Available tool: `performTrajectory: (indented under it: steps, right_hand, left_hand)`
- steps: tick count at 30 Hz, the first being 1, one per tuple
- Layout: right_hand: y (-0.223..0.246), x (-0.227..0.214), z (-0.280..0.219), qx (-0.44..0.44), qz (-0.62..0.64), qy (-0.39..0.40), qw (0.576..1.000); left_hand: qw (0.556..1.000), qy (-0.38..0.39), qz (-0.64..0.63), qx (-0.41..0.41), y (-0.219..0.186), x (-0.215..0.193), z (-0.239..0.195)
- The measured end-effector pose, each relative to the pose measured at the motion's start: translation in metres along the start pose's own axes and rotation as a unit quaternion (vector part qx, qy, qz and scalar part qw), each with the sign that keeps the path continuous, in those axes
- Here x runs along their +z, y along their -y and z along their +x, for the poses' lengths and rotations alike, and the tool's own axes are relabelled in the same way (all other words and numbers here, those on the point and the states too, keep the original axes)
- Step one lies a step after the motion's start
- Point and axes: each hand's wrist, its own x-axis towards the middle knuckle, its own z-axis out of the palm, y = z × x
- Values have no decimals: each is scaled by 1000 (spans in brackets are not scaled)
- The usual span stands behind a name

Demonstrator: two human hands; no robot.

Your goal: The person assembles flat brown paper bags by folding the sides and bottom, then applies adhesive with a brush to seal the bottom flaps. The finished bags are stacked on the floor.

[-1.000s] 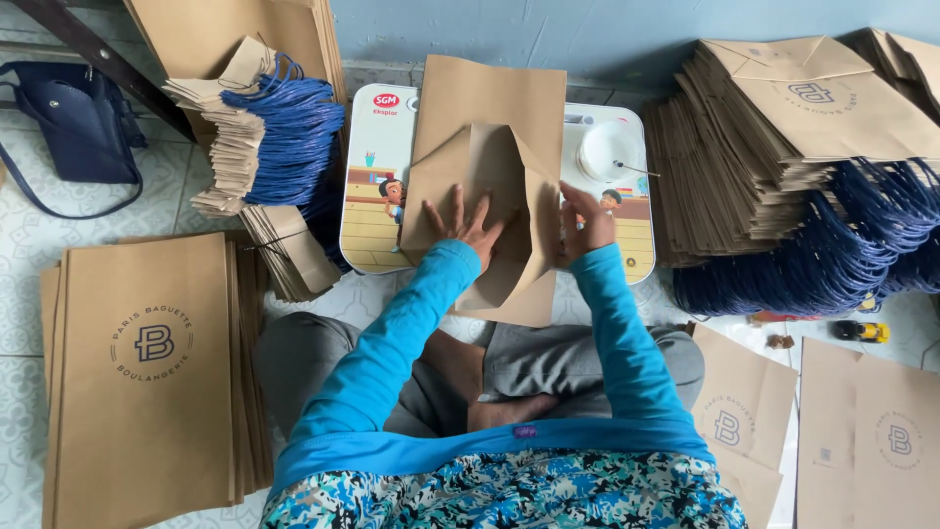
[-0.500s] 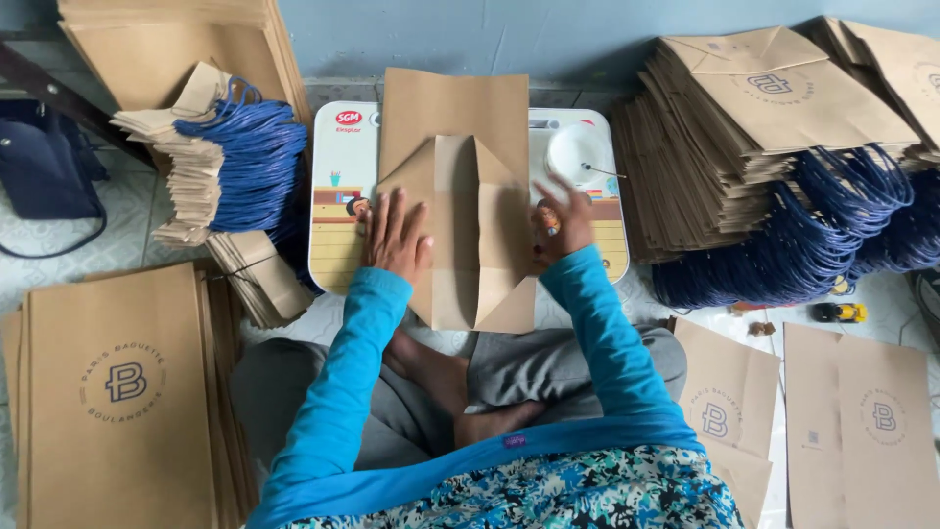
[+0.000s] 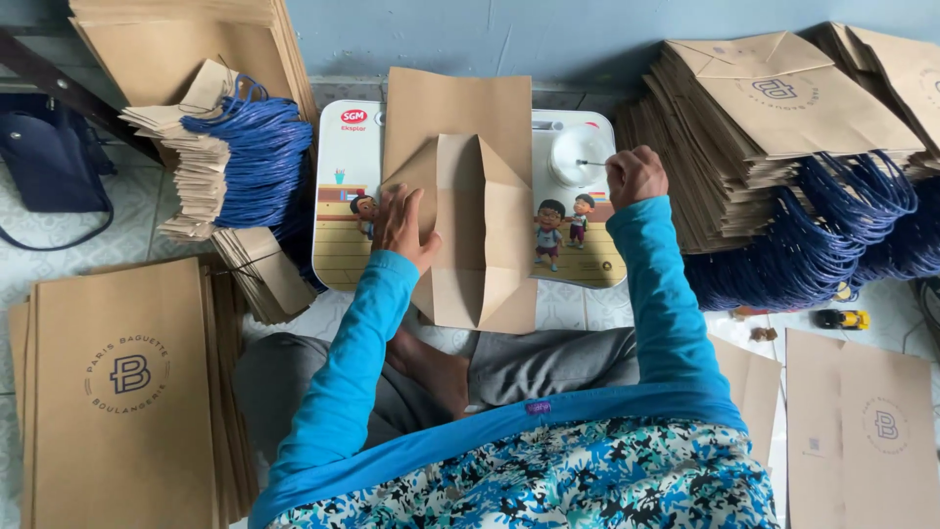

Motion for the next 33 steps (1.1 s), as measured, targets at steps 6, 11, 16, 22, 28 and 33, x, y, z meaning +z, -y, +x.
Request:
performTrajectory:
  steps: [6,11,16,22,28,33]
  right_hand:
    - [24,9,-17,48,64,17,997]
    - [49,-15,-19,158,117,32,980]
    - [54,-30,-21,223,112,40,968]
    - [155,-38,-11,93,229,18,969]
    - [258,31,-14,-45,243,96,964]
    - [263,70,-7,-73,217,81,970]
  left_hand:
    - [995,16,-97,-20,2,-14,8]
    - [990,20,-141,-8,6,-18,10]
    - [983,7,-185,-10,22,-7,12]
    - [966,34,-253,-42,19,-27,10]
    - [952,61,-286,-86,18,-42,2]
    - [944,66,-313,-81,12,-49,0]
